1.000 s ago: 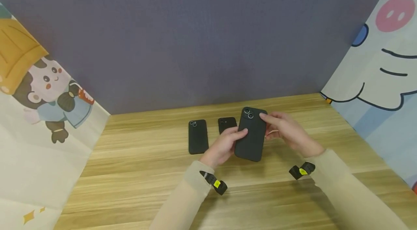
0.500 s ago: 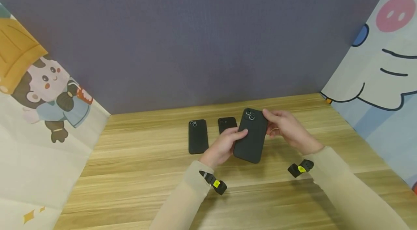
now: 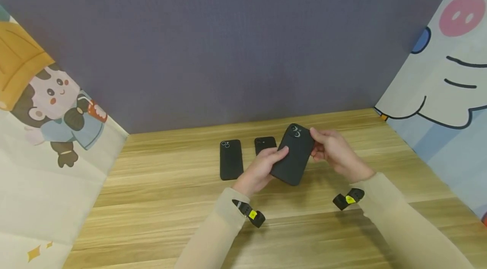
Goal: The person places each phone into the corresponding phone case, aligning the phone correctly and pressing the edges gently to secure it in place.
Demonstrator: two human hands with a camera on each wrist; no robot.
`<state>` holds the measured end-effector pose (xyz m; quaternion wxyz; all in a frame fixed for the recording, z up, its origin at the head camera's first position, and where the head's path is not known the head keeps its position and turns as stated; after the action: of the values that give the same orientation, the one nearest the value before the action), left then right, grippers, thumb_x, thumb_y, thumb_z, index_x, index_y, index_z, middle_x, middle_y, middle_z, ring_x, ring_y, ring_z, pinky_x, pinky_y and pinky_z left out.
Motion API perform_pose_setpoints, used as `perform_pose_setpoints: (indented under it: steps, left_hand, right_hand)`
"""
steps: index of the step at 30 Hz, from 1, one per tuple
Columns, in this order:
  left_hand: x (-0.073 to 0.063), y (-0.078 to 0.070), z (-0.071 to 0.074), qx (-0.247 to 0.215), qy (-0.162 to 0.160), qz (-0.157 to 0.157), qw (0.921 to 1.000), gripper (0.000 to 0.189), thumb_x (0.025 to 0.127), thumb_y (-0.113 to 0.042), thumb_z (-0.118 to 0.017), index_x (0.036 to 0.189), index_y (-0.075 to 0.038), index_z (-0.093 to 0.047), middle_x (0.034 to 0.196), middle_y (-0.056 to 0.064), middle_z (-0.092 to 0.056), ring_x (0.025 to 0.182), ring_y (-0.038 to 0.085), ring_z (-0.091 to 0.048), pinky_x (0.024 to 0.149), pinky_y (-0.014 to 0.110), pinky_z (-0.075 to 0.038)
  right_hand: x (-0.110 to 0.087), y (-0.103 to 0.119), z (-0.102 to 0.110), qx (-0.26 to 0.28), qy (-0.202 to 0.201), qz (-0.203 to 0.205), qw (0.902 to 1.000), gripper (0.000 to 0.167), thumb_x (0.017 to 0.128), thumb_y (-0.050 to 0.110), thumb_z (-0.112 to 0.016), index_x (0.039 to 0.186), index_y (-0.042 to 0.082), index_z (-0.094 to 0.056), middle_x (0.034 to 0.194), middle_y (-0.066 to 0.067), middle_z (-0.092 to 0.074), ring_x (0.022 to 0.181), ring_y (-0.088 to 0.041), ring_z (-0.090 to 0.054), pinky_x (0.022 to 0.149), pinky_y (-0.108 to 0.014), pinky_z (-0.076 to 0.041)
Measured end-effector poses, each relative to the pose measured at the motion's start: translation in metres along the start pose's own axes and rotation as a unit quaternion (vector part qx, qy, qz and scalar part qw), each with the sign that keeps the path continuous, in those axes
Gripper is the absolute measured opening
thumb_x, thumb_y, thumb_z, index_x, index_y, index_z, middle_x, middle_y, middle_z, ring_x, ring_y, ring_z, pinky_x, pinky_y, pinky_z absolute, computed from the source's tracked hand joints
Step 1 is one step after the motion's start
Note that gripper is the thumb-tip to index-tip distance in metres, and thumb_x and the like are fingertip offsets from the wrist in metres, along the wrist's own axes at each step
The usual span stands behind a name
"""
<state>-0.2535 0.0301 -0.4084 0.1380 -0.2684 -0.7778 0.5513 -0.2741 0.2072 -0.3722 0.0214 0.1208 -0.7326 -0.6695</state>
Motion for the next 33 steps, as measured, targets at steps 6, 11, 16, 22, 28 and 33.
perform_pose_setpoints:
  steps: [6, 11, 16, 22, 28, 33]
  left_hand:
    - [-0.002, -0.006, 0.013, -0.041, -0.031, -0.029, 0.9982, 0.016, 0.104, -0.021, -0.059, 0.100, -0.009, -0.068, 0.088, 0.004, -0.067, 0.072, 0.015, -0.067, 0.069, 0.029, -0.056]
    - [-0.002, -0.009, 0.023, -0.058, -0.066, -0.057, 0.9944, 0.013, 0.103, -0.017, -0.061, 0.093, -0.011, -0.068, 0.088, 0.002, -0.069, 0.076, 0.015, -0.069, 0.078, 0.032, -0.057]
    - [-0.003, -0.011, 0.030, -0.065, -0.111, -0.071, 0.9892, 0.013, 0.102, -0.015, -0.062, 0.091, -0.011, -0.067, 0.088, 0.002, -0.068, 0.078, 0.016, -0.069, 0.077, 0.033, -0.057]
    - [-0.002, -0.012, 0.034, -0.058, -0.125, -0.074, 0.9877, 0.019, 0.102, -0.017, -0.061, 0.085, -0.010, -0.065, 0.087, 0.002, -0.065, 0.074, 0.015, -0.067, 0.072, 0.030, -0.055]
    - [0.000, -0.012, 0.033, -0.046, -0.127, -0.067, 0.9885, 0.020, 0.101, -0.021, -0.063, 0.086, -0.009, -0.066, 0.089, 0.004, -0.065, 0.075, 0.014, -0.067, 0.068, 0.028, -0.055]
    - [0.001, -0.010, 0.034, -0.045, -0.129, -0.059, 0.9889, 0.020, 0.102, -0.023, -0.063, 0.089, -0.009, -0.067, 0.092, 0.005, -0.066, 0.077, 0.014, -0.068, 0.068, 0.027, -0.055]
  right_hand:
    - [0.001, -0.005, 0.015, 0.111, -0.040, 0.013, 0.9929, 0.032, 0.107, 0.026, -0.053, 0.086, 0.007, -0.067, 0.071, -0.002, -0.062, 0.060, -0.012, -0.059, 0.058, -0.023, -0.055]
    - [0.001, -0.006, 0.014, 0.167, -0.037, 0.027, 0.9848, 0.028, 0.107, 0.022, -0.054, 0.089, 0.005, -0.067, 0.074, -0.005, -0.066, 0.061, -0.015, -0.064, 0.062, -0.026, -0.058]
    - [0.000, -0.006, 0.010, 0.174, -0.015, 0.027, 0.9843, 0.027, 0.107, 0.017, -0.053, 0.089, 0.004, -0.068, 0.074, -0.007, -0.068, 0.061, -0.018, -0.066, 0.062, -0.028, -0.059]
    - [-0.001, -0.002, 0.008, 0.094, 0.011, 0.014, 0.9954, 0.030, 0.108, 0.026, -0.052, 0.092, 0.007, -0.069, 0.071, -0.006, -0.067, 0.054, -0.016, -0.064, 0.054, -0.029, -0.058]
    - [0.001, -0.002, 0.010, 0.042, 0.020, -0.001, 0.9989, 0.039, 0.105, 0.043, -0.055, 0.097, 0.008, -0.070, 0.068, -0.005, -0.069, 0.045, -0.013, -0.060, 0.044, -0.026, -0.053]
    - [0.002, -0.005, 0.010, 0.015, 0.024, -0.008, 0.9996, 0.044, 0.104, 0.048, -0.052, 0.095, 0.008, -0.069, 0.067, -0.003, -0.068, 0.043, -0.012, -0.058, 0.041, -0.024, -0.049]
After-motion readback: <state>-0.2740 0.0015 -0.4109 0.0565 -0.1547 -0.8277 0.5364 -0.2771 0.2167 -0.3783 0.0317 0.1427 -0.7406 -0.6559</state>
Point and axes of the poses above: each hand's wrist, its own x-axis towards the middle knuckle, its own z-axis out of the back of the hand, y = z × x, the point moved 7 cm from there along x, towards the middle knuckle
